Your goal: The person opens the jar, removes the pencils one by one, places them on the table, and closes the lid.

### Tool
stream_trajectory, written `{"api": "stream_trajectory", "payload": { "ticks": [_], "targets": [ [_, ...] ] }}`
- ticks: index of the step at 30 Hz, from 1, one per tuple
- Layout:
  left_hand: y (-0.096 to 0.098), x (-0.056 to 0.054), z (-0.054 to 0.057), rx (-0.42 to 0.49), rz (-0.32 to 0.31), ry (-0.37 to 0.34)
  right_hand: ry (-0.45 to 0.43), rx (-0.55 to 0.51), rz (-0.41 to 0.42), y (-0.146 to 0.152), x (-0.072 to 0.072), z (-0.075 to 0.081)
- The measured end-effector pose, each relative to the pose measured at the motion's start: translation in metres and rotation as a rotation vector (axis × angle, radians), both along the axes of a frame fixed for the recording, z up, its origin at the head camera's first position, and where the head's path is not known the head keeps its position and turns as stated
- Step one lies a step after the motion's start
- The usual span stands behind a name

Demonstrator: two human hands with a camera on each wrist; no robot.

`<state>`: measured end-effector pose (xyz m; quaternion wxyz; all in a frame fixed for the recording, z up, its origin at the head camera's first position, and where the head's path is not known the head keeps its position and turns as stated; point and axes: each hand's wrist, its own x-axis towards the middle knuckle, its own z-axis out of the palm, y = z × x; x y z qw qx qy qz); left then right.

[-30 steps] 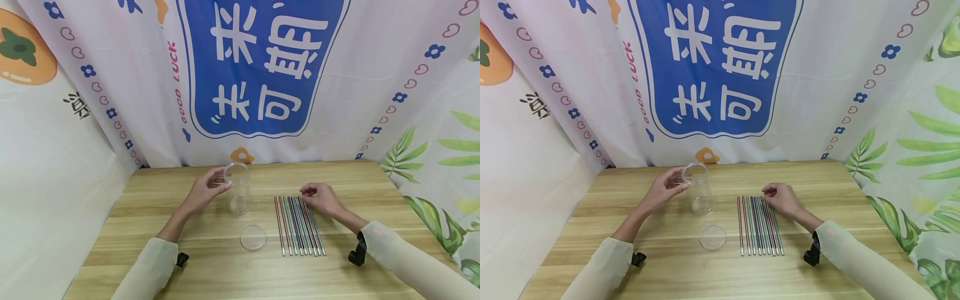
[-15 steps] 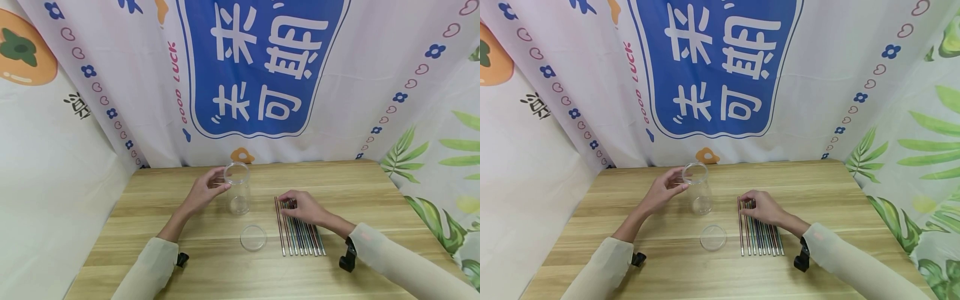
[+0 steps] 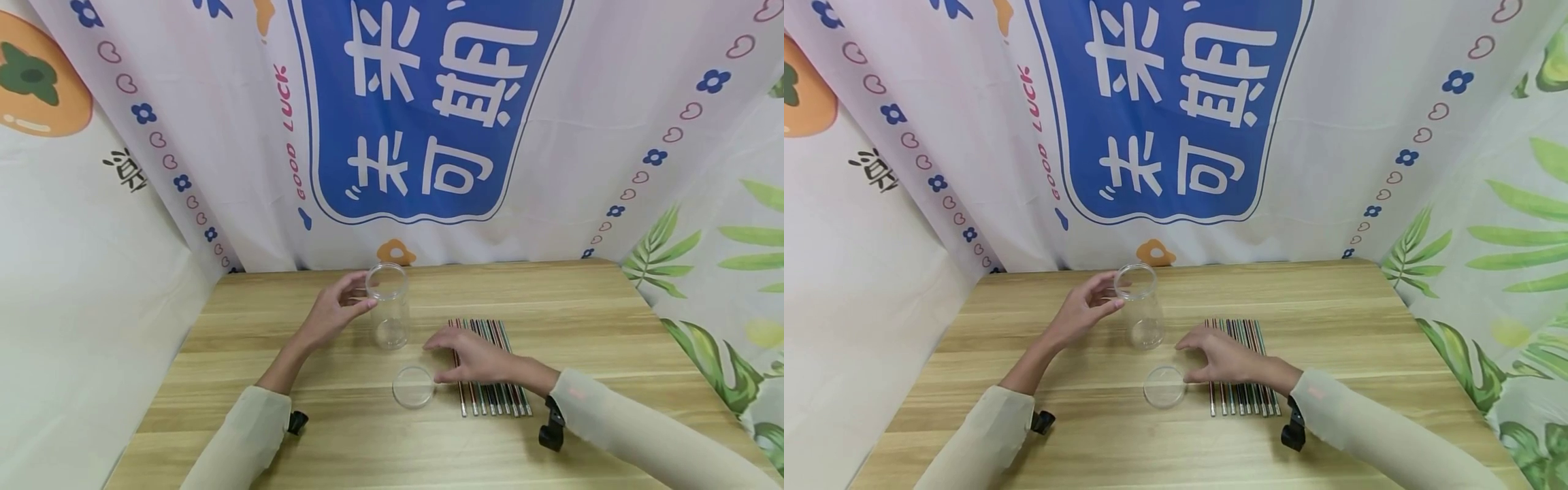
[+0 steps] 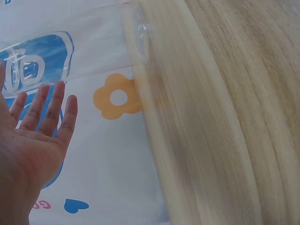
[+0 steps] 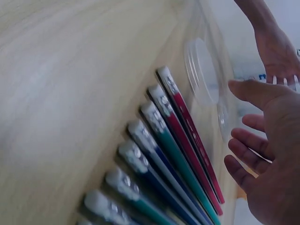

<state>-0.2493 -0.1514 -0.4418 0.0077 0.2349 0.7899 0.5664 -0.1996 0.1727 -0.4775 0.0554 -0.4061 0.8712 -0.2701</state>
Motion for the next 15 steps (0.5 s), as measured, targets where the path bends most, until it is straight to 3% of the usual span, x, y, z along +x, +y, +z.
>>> {"api": "stream_trajectory", "payload": {
  "ticks": [15],
  "targets": [
    [0.000, 0.000, 0.000, 0.001, 0.004, 0.000, 0.006, 0.095, 0.102, -0.022, 0.011, -0.012]
  ]
}}
